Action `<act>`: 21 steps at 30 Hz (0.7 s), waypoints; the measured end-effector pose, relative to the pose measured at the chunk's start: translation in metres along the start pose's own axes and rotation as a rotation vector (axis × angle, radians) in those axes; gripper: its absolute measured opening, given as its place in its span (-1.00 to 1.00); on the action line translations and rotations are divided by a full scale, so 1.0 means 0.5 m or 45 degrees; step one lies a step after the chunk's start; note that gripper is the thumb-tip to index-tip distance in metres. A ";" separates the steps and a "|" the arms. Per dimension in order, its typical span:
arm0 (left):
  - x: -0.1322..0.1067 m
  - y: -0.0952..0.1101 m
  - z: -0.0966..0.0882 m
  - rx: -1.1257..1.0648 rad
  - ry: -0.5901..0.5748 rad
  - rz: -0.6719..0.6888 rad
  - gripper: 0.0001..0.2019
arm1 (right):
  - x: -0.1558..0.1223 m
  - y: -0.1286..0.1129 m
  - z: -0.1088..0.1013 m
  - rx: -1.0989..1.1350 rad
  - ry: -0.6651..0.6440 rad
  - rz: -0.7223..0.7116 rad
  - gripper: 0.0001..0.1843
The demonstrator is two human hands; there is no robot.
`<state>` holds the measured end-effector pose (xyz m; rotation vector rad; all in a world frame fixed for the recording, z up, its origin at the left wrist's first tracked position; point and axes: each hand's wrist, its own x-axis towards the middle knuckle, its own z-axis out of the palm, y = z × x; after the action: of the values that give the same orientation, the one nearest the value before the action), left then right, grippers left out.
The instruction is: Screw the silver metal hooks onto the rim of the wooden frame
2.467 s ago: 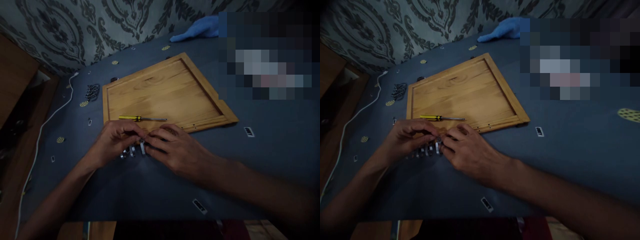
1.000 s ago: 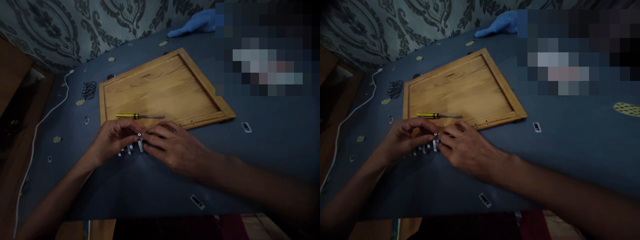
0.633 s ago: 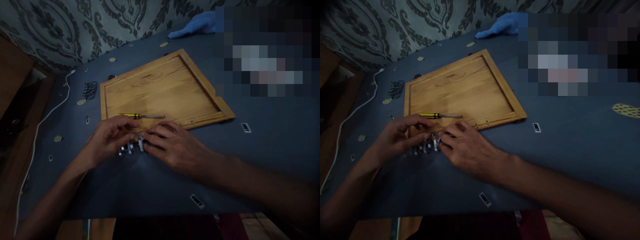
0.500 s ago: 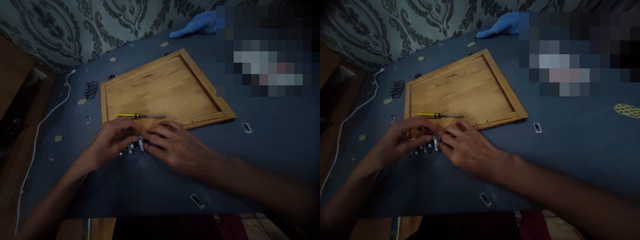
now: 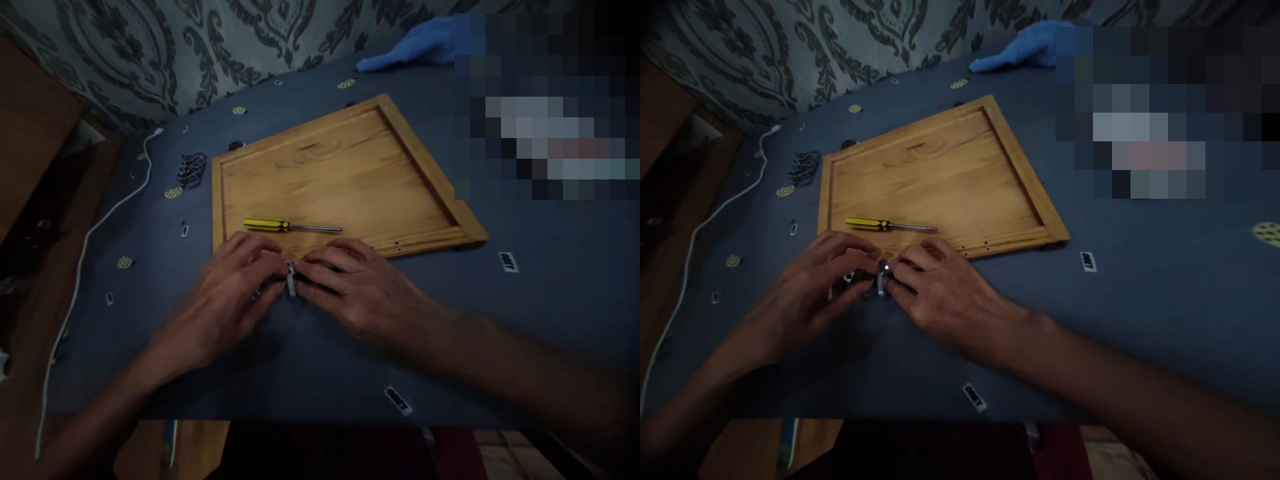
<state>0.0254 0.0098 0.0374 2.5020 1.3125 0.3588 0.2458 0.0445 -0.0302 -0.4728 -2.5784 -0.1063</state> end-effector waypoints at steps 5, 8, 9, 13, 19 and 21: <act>0.006 -0.004 -0.009 -0.014 0.093 0.000 -0.85 | 0.002 0.001 -0.002 -0.006 -0.024 -0.010 -0.76; 0.039 -0.021 -0.019 0.078 0.125 -0.011 -0.84 | 0.002 0.002 -0.003 -0.016 0.001 -0.011 -0.76; 0.054 -0.029 -0.021 0.160 0.114 -0.021 -0.84 | 0.002 0.002 -0.002 -0.022 0.006 -0.012 -0.76; 0.108 -0.061 -0.019 0.573 -0.086 -0.102 -0.81 | 0.001 0.003 0.001 -0.017 0.025 -0.016 -0.79; 0.104 -0.083 -0.023 0.554 -0.135 -0.252 -0.87 | -0.003 0.005 0.001 0.034 -0.058 -0.023 -0.79; 0.075 -0.083 -0.035 0.459 -0.008 -0.284 -0.86 | -0.004 0.006 0.001 0.037 -0.049 -0.027 -0.80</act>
<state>0.0086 0.0658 0.0416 2.5894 1.7675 0.0674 0.2480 0.0467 -0.0317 -0.4408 -2.6191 -0.0672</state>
